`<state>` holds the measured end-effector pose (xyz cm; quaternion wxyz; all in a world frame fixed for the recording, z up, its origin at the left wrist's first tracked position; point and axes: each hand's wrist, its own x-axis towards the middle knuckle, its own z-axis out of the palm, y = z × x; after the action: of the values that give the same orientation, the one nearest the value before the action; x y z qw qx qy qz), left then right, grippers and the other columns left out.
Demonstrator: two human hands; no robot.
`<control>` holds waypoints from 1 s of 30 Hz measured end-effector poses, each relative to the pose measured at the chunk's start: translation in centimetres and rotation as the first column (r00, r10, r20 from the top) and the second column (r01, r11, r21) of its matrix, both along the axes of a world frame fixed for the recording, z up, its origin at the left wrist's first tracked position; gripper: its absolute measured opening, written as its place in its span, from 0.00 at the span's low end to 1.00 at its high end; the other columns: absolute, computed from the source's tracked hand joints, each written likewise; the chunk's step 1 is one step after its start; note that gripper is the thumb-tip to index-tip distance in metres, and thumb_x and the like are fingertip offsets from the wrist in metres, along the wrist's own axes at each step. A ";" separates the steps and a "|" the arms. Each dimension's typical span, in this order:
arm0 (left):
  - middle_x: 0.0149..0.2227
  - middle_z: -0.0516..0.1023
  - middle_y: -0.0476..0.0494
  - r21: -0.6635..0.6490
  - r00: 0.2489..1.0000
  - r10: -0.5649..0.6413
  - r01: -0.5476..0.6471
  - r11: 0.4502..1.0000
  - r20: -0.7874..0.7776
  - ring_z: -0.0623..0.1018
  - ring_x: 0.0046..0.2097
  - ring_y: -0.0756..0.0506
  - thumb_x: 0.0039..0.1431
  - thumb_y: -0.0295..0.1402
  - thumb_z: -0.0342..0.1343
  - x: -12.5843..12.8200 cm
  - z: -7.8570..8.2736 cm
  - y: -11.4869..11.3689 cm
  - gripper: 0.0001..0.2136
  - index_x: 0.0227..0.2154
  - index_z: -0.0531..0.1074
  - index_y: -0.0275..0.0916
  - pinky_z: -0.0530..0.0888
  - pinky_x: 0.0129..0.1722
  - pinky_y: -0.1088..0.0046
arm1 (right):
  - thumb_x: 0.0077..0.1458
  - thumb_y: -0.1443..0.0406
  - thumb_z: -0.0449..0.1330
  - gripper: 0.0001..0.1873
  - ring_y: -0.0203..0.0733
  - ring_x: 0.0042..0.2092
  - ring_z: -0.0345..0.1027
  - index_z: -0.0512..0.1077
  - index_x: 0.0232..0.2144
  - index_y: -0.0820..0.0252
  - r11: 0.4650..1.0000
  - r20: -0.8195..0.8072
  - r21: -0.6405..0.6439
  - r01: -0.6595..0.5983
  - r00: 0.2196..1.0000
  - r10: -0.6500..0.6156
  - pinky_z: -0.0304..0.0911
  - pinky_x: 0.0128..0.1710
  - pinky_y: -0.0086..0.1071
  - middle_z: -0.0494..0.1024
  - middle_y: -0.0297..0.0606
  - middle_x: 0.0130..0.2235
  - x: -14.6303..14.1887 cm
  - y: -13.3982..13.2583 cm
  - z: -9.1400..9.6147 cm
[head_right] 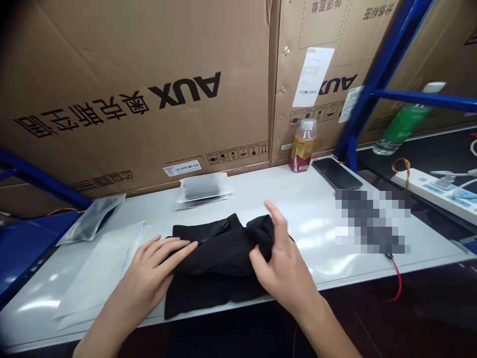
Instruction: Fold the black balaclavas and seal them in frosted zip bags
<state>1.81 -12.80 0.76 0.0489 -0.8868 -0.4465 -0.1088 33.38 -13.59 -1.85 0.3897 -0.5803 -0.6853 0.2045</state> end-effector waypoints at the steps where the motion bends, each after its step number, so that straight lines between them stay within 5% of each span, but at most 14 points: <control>1: 0.61 0.77 0.45 0.072 0.999 0.032 -0.033 0.997 0.019 0.74 0.63 0.38 0.61 0.16 0.45 -0.3 -0.4 -0.6 0.36 0.66 0.68 0.57 0.63 0.68 0.45 | 0.64 0.64 0.55 0.42 0.50 0.45 0.79 0.44 0.75 0.47 0.999 -0.022 -0.036 0.041 0.999 -0.042 0.77 0.40 0.41 0.77 0.46 0.54 0.8 -0.6 -0.1; 3: 0.64 0.74 0.43 0.146 0.995 0.092 -0.095 0.985 0.028 0.69 0.67 0.35 0.59 0.16 0.46 -0.8 -1.2 -1.7 0.33 0.60 0.74 0.56 0.60 0.69 0.41 | 0.64 0.61 0.57 0.33 0.49 0.41 0.78 0.58 0.69 0.45 0.995 -0.007 -0.095 0.021 1.000 -0.021 0.76 0.35 0.39 0.76 0.46 0.54 3.1 -1.8 -0.4; 6: 0.70 0.68 0.45 0.021 0.991 0.131 -0.131 0.991 -0.006 0.63 0.71 0.32 0.57 0.19 0.49 -1.7 -1.8 -3.0 0.27 0.53 0.78 0.54 0.55 0.70 0.34 | 0.65 0.54 0.60 0.09 0.52 0.47 0.77 0.77 0.42 0.48 0.984 0.027 -0.148 -0.095 0.995 0.100 0.77 0.42 0.41 0.75 0.45 0.55 6.7 -2.9 -0.8; 8: 0.72 0.64 0.47 -0.141 0.993 0.120 -0.120 0.983 -0.009 0.60 0.73 0.30 0.61 0.26 0.52 -2.6 -1.6 -3.0 0.23 0.55 0.77 0.55 0.53 0.69 0.31 | 0.68 0.52 0.55 0.21 0.56 0.56 0.73 0.74 0.26 0.52 0.978 0.001 -0.165 -0.129 0.991 0.131 0.75 0.49 0.42 0.76 0.44 0.54 8.4 -2.9 -0.7; 10: 0.71 0.66 0.47 -0.268 0.994 0.106 -0.096 0.959 0.024 0.59 0.74 0.31 0.67 0.35 0.51 -3.3 -0.8 -2.1 0.19 0.58 0.75 0.55 0.51 0.70 0.30 | 0.70 0.51 0.52 0.28 0.58 0.58 0.72 0.72 0.20 0.53 0.981 -0.006 -0.161 -0.104 0.994 0.105 0.75 0.48 0.41 0.77 0.45 0.53 9.1 -2.2 -0.4; 14: 0.60 0.79 0.46 -0.277 0.976 0.194 -0.160 0.947 0.100 0.71 0.66 0.34 0.74 0.43 0.44 -2.2 1.1 1.9 0.18 0.49 0.80 0.53 0.46 0.72 0.32 | 0.66 0.48 0.59 0.16 0.55 0.57 0.73 0.79 0.45 0.49 0.986 0.106 -0.145 -0.079 0.990 0.095 0.75 0.51 0.44 0.76 0.44 0.59 8.1 0.1 0.4; 17: 0.59 0.79 0.42 -0.053 0.952 0.289 -0.285 0.957 0.103 0.74 0.63 0.32 0.72 0.44 0.49 0.4 1.6 4.0 0.15 0.44 0.80 0.48 0.46 0.70 0.30 | 0.66 0.49 0.61 0.27 0.51 0.52 0.76 0.69 0.64 0.44 0.968 0.171 -0.202 -0.149 0.968 0.185 0.75 0.51 0.43 0.76 0.42 0.60 7.2 0.9 0.3; 20: 0.68 0.69 0.38 0.048 0.956 0.285 -0.288 0.957 0.066 0.67 0.68 0.28 0.68 0.46 0.55 1.7 0.9 3.2 0.16 0.52 0.78 0.46 0.52 0.69 0.30 | 0.69 0.49 0.57 0.30 0.46 0.40 0.77 0.63 0.69 0.45 0.959 0.229 -0.273 -0.077 0.963 0.142 0.76 0.43 0.42 0.78 0.39 0.50 7.5 0.4 -0.5; 23: 0.74 0.59 0.40 -0.129 0.981 0.192 -0.191 0.973 -0.005 0.66 0.69 0.26 0.60 0.50 0.64 0.6 -0.5 0.3 0.32 0.65 0.69 0.51 0.71 0.62 0.40 | 0.71 0.48 0.53 0.28 0.45 0.35 0.76 0.63 0.68 0.46 0.954 0.282 -0.297 0.025 0.957 0.063 0.76 0.38 0.41 0.78 0.38 0.42 8.7 -0.9 -1.2; 26: 0.74 0.60 0.40 -0.250 0.979 0.201 -0.199 0.948 -0.018 0.73 0.65 0.26 0.50 0.53 0.71 -0.9 -0.8 -1.6 0.44 0.70 0.63 0.55 0.81 0.51 0.51 | 0.69 0.49 0.56 0.33 0.50 0.44 0.78 0.57 0.72 0.42 0.971 0.330 -0.238 0.039 0.943 0.043 0.77 0.40 0.41 0.77 0.42 0.50 9.4 -1.7 -1.2; 30: 0.69 0.68 0.39 -0.190 0.961 0.276 -0.267 0.945 0.024 0.77 0.60 0.31 0.66 0.54 0.56 0.4 0.4 0.9 0.27 0.64 0.72 0.52 0.80 0.52 0.52 | 0.69 0.57 0.57 0.33 0.58 0.67 0.64 0.57 0.73 0.40 0.998 0.377 0.044 -0.035 0.926 0.016 0.71 0.59 0.53 0.67 0.45 0.67 7.1 -1.2 0.0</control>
<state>2.22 -11.88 1.16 -0.0302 -0.8145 -0.5737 -0.0814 40.45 -14.82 -1.84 0.2625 -0.5899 -0.7597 0.0772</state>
